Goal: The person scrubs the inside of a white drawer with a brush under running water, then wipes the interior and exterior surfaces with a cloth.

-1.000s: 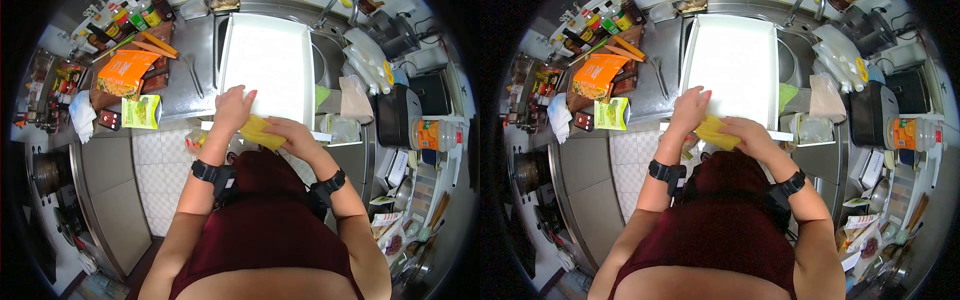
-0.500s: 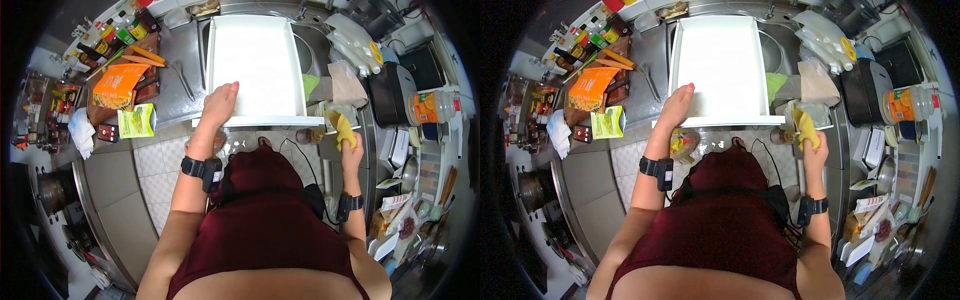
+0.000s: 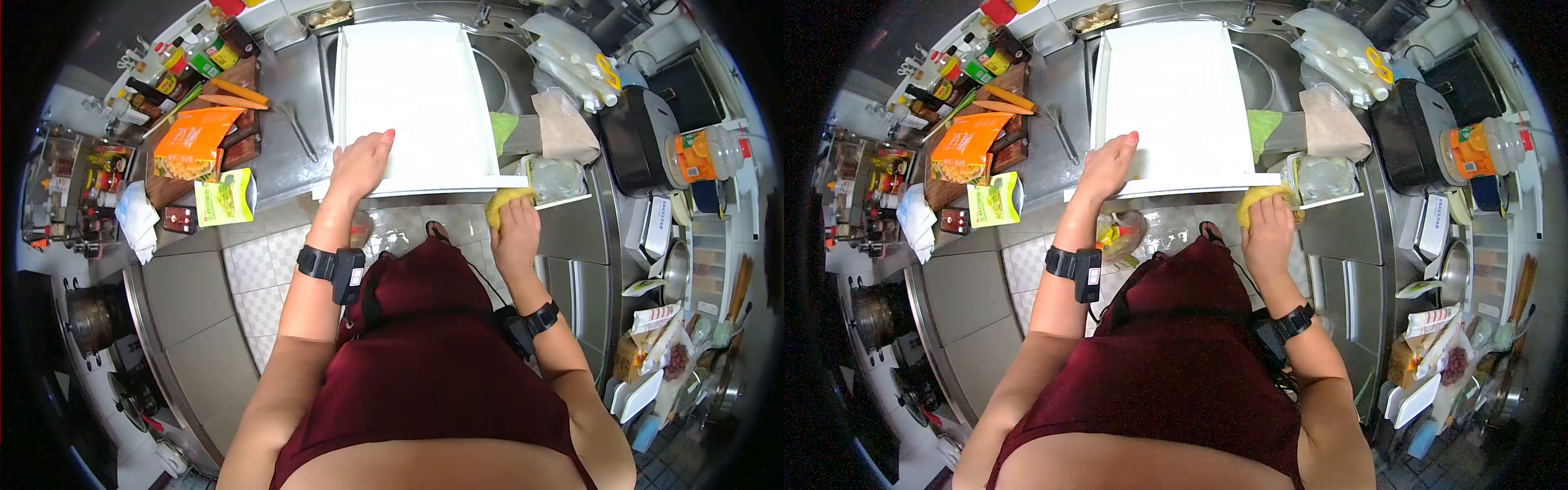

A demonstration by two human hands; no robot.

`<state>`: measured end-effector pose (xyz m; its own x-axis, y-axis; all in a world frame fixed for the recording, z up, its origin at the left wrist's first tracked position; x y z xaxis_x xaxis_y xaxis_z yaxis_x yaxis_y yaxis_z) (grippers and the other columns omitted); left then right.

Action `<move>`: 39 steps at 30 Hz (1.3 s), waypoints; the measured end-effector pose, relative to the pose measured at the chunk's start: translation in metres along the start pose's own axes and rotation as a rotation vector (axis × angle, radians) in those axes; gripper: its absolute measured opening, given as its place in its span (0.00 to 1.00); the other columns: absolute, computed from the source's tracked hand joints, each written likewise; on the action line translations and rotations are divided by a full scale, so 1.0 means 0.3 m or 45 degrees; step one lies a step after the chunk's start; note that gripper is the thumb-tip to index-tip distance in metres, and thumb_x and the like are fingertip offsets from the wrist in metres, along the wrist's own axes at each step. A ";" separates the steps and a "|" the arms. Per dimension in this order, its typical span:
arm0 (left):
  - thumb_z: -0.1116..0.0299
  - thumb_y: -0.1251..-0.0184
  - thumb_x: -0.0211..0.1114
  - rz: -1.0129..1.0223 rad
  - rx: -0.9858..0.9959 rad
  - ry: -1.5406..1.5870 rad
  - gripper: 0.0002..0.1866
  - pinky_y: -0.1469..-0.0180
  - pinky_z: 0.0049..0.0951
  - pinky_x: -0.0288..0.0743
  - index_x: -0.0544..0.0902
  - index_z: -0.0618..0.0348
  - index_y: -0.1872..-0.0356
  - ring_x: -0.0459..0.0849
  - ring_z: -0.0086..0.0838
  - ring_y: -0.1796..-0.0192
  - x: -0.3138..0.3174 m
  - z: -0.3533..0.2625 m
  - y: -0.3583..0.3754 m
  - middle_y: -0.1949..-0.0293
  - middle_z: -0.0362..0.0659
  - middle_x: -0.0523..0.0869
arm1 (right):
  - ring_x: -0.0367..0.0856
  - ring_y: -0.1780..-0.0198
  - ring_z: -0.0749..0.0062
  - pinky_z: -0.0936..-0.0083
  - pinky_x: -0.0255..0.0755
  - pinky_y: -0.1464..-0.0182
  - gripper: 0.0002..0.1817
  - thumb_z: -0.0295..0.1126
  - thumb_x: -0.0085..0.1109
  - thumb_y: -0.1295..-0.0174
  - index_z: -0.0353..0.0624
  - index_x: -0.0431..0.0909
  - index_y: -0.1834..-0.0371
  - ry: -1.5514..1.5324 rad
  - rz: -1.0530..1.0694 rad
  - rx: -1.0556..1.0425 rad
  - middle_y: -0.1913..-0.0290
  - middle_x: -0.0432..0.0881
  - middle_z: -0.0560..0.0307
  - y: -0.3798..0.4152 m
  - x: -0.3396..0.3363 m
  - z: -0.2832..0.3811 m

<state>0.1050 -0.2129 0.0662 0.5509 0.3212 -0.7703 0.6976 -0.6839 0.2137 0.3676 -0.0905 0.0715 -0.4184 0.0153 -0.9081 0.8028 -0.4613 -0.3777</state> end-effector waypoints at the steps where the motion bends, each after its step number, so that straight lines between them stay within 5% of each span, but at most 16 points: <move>1: 0.37 0.28 0.35 0.020 0.003 -0.003 0.35 0.31 0.57 0.50 0.76 0.55 0.41 0.73 0.49 0.38 0.006 -0.001 -0.002 0.42 0.51 0.79 | 0.71 0.44 0.46 0.56 0.63 0.40 0.21 0.26 0.64 0.57 0.34 0.76 0.57 0.002 0.004 -0.039 0.52 0.76 0.44 -0.008 0.004 0.019; 7: 0.37 0.28 0.34 0.072 -0.002 -0.006 0.36 0.30 0.58 0.47 0.75 0.56 0.40 0.71 0.47 0.36 0.003 -0.010 0.013 0.40 0.50 0.77 | 0.73 0.48 0.51 0.58 0.65 0.44 0.21 0.30 0.68 0.61 0.37 0.74 0.62 -0.023 0.012 -0.218 0.58 0.76 0.47 -0.046 0.029 0.136; 10: 0.42 0.26 0.33 -0.050 0.038 0.008 0.33 0.31 0.58 0.46 0.80 0.57 0.51 0.76 0.50 0.42 0.005 -0.023 0.023 0.49 0.53 0.82 | 0.74 0.54 0.55 0.61 0.66 0.49 0.19 0.31 0.69 0.62 0.40 0.74 0.67 0.007 0.039 -0.233 0.65 0.75 0.51 -0.066 0.049 0.180; 14: 0.42 0.26 0.34 -0.044 0.037 0.016 0.33 0.31 0.58 0.46 0.81 0.58 0.52 0.76 0.50 0.42 0.005 -0.020 0.023 0.50 0.53 0.82 | 0.73 0.63 0.59 0.64 0.67 0.57 0.16 0.30 0.69 0.63 0.43 0.71 0.72 0.024 0.039 -0.298 0.71 0.71 0.55 -0.083 0.033 0.180; 17: 0.43 0.26 0.34 -0.072 0.041 0.037 0.32 0.31 0.58 0.46 0.81 0.58 0.53 0.76 0.50 0.43 -0.001 -0.027 0.025 0.50 0.53 0.82 | 0.77 0.59 0.60 0.66 0.69 0.55 0.19 0.29 0.69 0.64 0.41 0.74 0.67 -0.117 0.172 -0.256 0.65 0.77 0.54 -0.072 0.002 0.172; 23: 0.43 0.26 0.35 -0.095 0.032 0.080 0.32 0.31 0.59 0.46 0.81 0.58 0.56 0.77 0.51 0.44 -0.004 -0.008 0.029 0.52 0.53 0.83 | 0.75 0.42 0.61 0.65 0.67 0.39 0.21 0.29 0.61 0.56 0.37 0.77 0.54 -0.484 0.171 -0.660 0.46 0.77 0.52 -0.039 0.002 0.402; 29: 0.42 0.26 0.36 -0.060 0.024 0.045 0.31 0.31 0.61 0.46 0.80 0.58 0.53 0.77 0.51 0.44 0.003 -0.007 0.023 0.51 0.53 0.82 | 0.73 0.41 0.69 0.71 0.64 0.37 0.17 0.31 0.51 0.46 0.40 0.77 0.54 -0.415 0.019 -1.104 0.49 0.78 0.57 -0.128 0.191 0.605; 32: 0.40 0.26 0.35 0.016 0.001 0.012 0.33 0.31 0.62 0.46 0.78 0.58 0.46 0.74 0.49 0.40 0.002 0.003 0.021 0.44 0.52 0.80 | 0.73 0.42 0.70 0.73 0.64 0.38 0.17 0.30 0.52 0.47 0.42 0.78 0.52 -0.333 0.322 -1.095 0.51 0.78 0.59 -0.130 0.284 0.638; 37: 0.40 0.26 0.36 0.036 -0.020 -0.003 0.33 0.31 0.63 0.44 0.77 0.56 0.44 0.74 0.48 0.38 -0.002 0.007 0.026 0.43 0.51 0.79 | 0.73 0.41 0.70 0.72 0.64 0.37 0.21 0.30 0.52 0.46 0.43 0.76 0.47 -0.291 0.105 -0.990 0.46 0.77 0.58 -0.137 0.186 0.520; 39: 0.43 0.26 0.37 -0.080 0.015 0.049 0.30 0.31 0.62 0.45 0.80 0.57 0.53 0.77 0.51 0.44 -0.004 0.002 0.032 0.51 0.52 0.82 | 0.73 0.39 0.69 0.70 0.63 0.35 0.22 0.30 0.51 0.45 0.42 0.74 0.45 -0.227 0.147 -0.897 0.43 0.76 0.57 -0.116 0.164 0.419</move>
<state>0.1106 -0.2202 0.0687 0.5237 0.3881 -0.7584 0.7257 -0.6695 0.1585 0.2656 -0.1851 0.0627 -0.3291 -0.1713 -0.9286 0.9033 0.2294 -0.3625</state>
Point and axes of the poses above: each hand's wrist, its own y-axis away from the middle knuckle, its own x-axis out of the palm, z = x × y, the point moved 6 cm from there along -y, towards the middle knuckle
